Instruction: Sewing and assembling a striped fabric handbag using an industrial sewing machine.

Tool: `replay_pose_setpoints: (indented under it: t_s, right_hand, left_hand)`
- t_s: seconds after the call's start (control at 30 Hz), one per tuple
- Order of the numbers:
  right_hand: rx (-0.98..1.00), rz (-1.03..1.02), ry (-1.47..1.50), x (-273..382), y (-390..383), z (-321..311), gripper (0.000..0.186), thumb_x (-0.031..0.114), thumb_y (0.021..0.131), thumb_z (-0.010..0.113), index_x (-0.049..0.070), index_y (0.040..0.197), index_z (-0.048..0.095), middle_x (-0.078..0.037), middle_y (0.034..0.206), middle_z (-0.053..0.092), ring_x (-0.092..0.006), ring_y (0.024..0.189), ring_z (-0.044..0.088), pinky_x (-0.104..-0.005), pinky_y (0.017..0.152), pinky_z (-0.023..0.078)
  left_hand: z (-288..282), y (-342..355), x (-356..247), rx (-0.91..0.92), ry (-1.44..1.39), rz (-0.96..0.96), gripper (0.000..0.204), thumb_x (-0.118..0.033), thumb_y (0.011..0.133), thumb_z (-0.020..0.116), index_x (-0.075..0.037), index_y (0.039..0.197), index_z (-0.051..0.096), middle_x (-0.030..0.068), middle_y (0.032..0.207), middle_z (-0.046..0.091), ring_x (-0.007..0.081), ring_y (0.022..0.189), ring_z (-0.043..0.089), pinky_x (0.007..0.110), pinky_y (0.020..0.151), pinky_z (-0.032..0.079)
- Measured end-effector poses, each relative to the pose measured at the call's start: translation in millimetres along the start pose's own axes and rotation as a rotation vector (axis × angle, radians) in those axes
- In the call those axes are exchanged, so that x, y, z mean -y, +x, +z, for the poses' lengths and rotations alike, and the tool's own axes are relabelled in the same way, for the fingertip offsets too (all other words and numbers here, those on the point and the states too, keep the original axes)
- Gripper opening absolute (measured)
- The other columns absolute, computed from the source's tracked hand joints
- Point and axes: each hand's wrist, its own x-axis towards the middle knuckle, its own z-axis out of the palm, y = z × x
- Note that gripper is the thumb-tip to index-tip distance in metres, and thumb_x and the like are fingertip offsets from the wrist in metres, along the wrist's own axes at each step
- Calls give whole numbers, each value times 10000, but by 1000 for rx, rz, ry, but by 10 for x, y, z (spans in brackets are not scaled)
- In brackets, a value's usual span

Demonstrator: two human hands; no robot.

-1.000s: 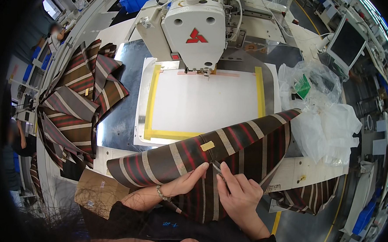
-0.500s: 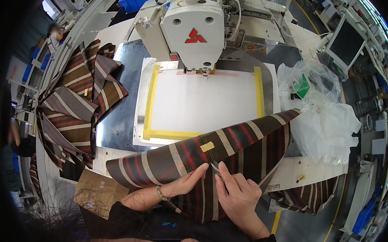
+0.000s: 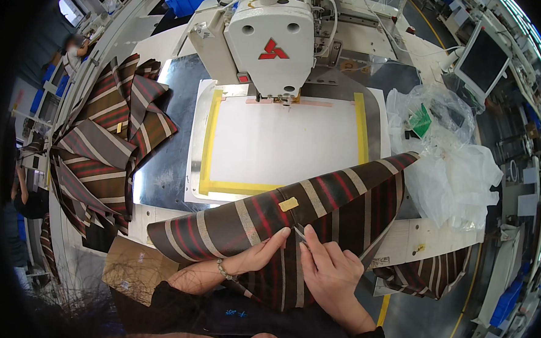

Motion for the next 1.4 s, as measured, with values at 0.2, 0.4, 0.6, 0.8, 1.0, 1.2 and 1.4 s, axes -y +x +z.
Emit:
replay_pose_setpoints:
  t_s: [0.2, 0.4, 0.6, 0.8, 1.0, 1.2, 1.4]
  right_hand:
    - [-12, 14, 27, 3, 5, 21, 362, 75, 708, 740, 86, 1067, 691, -57, 633, 541, -223, 489, 531, -321, 469, 422]
    - [-25, -11, 3, -12, -10, 63, 355, 72, 714, 737, 82, 1065, 689, -45, 620, 518, -203, 480, 504, -314, 454, 392]
    - [-37, -114, -90, -30, -11, 71, 333, 75, 734, 723, 79, 1065, 687, -15, 612, 505, -166, 457, 449, -293, 450, 336]
    - [-55, -136, -71, -73, -58, 132, 324, 69, 746, 717, 71, 1069, 679, -3, 602, 500, -153, 453, 436, -281, 464, 327]
    - [-68, -127, -49, -77, -63, 125, 321, 47, 739, 717, 67, 1058, 683, -8, 601, 510, -161, 455, 448, -287, 460, 336]
    - [-76, -34, 7, -71, -35, 40, 325, 56, 716, 726, 87, 1038, 695, -32, 628, 552, -202, 470, 504, -303, 463, 398]
    - [-9, -13, 1, -10, -16, -54, 347, 81, 699, 736, 103, 1043, 697, -44, 635, 559, -218, 484, 534, -314, 472, 418]
  left_hand:
    - [8, 6, -4, -26, 19, 29, 205, -167, 1002, 452, -19, 907, 557, 3, 748, 506, 102, 680, 481, 237, 626, 414]
    - [-8, 6, 37, -14, 56, 25, 184, -152, 994, 465, -22, 907, 562, 3, 738, 519, 99, 665, 491, 240, 608, 416]
    - [-51, -37, 140, 16, 187, 40, 174, -146, 991, 469, -22, 919, 567, 2, 743, 526, 101, 671, 498, 243, 610, 419]
    - [0, 0, 3, -8, 72, 38, 172, -143, 990, 468, -21, 927, 570, 4, 757, 530, 103, 684, 501, 242, 623, 422]
    - [4, -29, 26, 4, 102, 32, 180, -148, 992, 465, -17, 920, 566, 16, 775, 530, 111, 708, 501, 246, 646, 426]
    - [11, 7, 1, -13, 77, 56, 216, -163, 1001, 442, -18, 880, 548, 17, 752, 510, 124, 690, 488, 256, 638, 419]
    - [16, -6, 14, -8, 26, 38, 234, -173, 1004, 439, -19, 859, 539, 18, 740, 502, 118, 681, 482, 254, 632, 409]
